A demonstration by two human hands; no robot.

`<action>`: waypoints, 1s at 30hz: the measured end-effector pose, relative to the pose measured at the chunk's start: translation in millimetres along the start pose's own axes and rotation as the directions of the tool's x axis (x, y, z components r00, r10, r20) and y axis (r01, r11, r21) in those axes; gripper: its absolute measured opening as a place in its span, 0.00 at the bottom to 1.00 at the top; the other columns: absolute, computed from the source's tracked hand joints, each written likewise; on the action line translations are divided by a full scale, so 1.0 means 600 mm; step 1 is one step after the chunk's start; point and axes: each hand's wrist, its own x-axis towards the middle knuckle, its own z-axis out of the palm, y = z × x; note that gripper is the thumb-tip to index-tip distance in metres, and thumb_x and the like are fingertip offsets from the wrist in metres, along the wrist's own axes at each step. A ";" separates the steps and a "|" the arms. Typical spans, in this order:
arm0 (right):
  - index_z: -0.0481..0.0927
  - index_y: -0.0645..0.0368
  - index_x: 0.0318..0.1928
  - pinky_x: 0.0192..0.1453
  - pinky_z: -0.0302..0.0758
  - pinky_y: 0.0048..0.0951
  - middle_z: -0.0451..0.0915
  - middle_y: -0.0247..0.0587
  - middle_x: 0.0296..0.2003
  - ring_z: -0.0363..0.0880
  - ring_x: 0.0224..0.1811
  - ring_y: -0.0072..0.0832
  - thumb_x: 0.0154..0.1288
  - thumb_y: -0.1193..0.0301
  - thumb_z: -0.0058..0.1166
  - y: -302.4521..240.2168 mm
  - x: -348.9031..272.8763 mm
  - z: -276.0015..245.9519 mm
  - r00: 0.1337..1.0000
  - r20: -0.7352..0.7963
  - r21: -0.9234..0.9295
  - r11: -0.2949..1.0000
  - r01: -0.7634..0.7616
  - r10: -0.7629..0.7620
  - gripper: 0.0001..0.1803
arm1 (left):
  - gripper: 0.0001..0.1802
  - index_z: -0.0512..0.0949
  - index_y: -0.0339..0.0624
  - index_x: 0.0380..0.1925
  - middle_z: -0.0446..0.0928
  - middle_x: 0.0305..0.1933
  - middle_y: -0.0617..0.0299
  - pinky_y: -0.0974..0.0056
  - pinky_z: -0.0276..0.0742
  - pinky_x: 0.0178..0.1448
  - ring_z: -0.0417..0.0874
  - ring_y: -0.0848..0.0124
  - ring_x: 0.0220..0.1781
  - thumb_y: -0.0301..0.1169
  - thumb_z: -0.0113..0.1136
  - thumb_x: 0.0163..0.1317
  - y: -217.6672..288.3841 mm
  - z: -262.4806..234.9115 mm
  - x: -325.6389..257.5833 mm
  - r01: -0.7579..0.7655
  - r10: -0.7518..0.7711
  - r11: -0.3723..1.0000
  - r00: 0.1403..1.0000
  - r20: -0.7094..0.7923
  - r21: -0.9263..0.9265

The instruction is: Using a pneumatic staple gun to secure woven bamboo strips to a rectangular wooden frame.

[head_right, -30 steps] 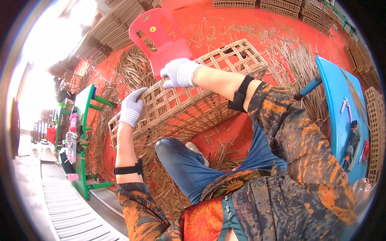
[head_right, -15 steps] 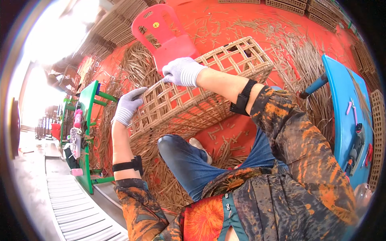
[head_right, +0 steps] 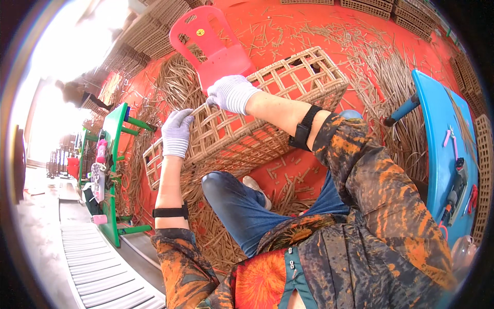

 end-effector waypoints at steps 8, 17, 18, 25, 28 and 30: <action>0.88 0.45 0.47 0.54 0.78 0.45 0.87 0.42 0.38 0.85 0.46 0.42 0.71 0.50 0.54 0.034 -0.023 -0.054 1.000 0.010 -0.150 0.989 -0.018 0.020 0.17 | 0.11 0.87 0.42 0.47 0.87 0.45 0.54 0.63 0.79 0.56 0.87 0.65 0.47 0.32 0.66 0.67 -0.020 0.013 0.013 0.155 -0.147 0.953 0.988 0.051 -0.260; 0.85 0.46 0.56 0.59 0.78 0.43 0.88 0.42 0.48 0.85 0.53 0.43 0.71 0.51 0.56 0.112 -0.057 -0.083 0.979 0.147 0.038 0.988 -0.146 0.139 0.21 | 0.15 0.86 0.46 0.52 0.86 0.51 0.54 0.65 0.78 0.60 0.87 0.66 0.52 0.28 0.65 0.65 0.054 0.084 0.059 -0.065 0.090 0.968 0.992 0.094 -0.243; 0.85 0.49 0.53 0.57 0.78 0.43 0.87 0.44 0.45 0.85 0.50 0.44 0.71 0.53 0.56 0.112 -0.056 -0.080 0.988 0.118 0.001 0.995 -0.104 0.104 0.19 | 0.15 0.86 0.46 0.52 0.86 0.51 0.54 0.65 0.78 0.60 0.87 0.66 0.52 0.28 0.65 0.65 0.056 0.085 0.059 -0.070 0.098 0.966 0.990 0.099 -0.249; 0.86 0.52 0.49 0.55 0.80 0.48 0.87 0.47 0.44 0.86 0.49 0.46 0.76 0.54 0.47 0.102 -0.058 -0.060 0.994 0.028 -0.121 0.987 -0.102 0.106 0.19 | 0.11 0.88 0.50 0.47 0.82 0.38 0.56 0.61 0.77 0.49 0.85 0.63 0.41 0.33 0.66 0.66 0.093 0.095 0.059 0.021 -0.015 0.988 0.999 0.041 -0.154; 0.85 0.53 0.47 0.54 0.80 0.48 0.87 0.49 0.44 0.86 0.49 0.48 0.76 0.56 0.45 0.114 -0.047 -0.070 0.993 0.037 -0.125 0.986 -0.110 0.115 0.19 | 0.08 0.89 0.48 0.42 0.81 0.39 0.56 0.60 0.78 0.51 0.85 0.63 0.43 0.33 0.64 0.68 0.098 0.108 0.068 -0.042 0.038 0.991 0.999 -0.035 -0.124; 0.85 0.49 0.49 0.56 0.80 0.47 0.86 0.47 0.48 0.85 0.53 0.47 0.73 0.56 0.48 0.128 -0.064 -0.099 0.996 0.008 0.013 0.996 -0.091 0.091 0.17 | 0.09 0.89 0.47 0.43 0.82 0.40 0.56 0.61 0.78 0.52 0.85 0.63 0.43 0.33 0.64 0.68 0.092 0.106 0.072 0.017 -0.018 0.992 1.000 -0.003 -0.124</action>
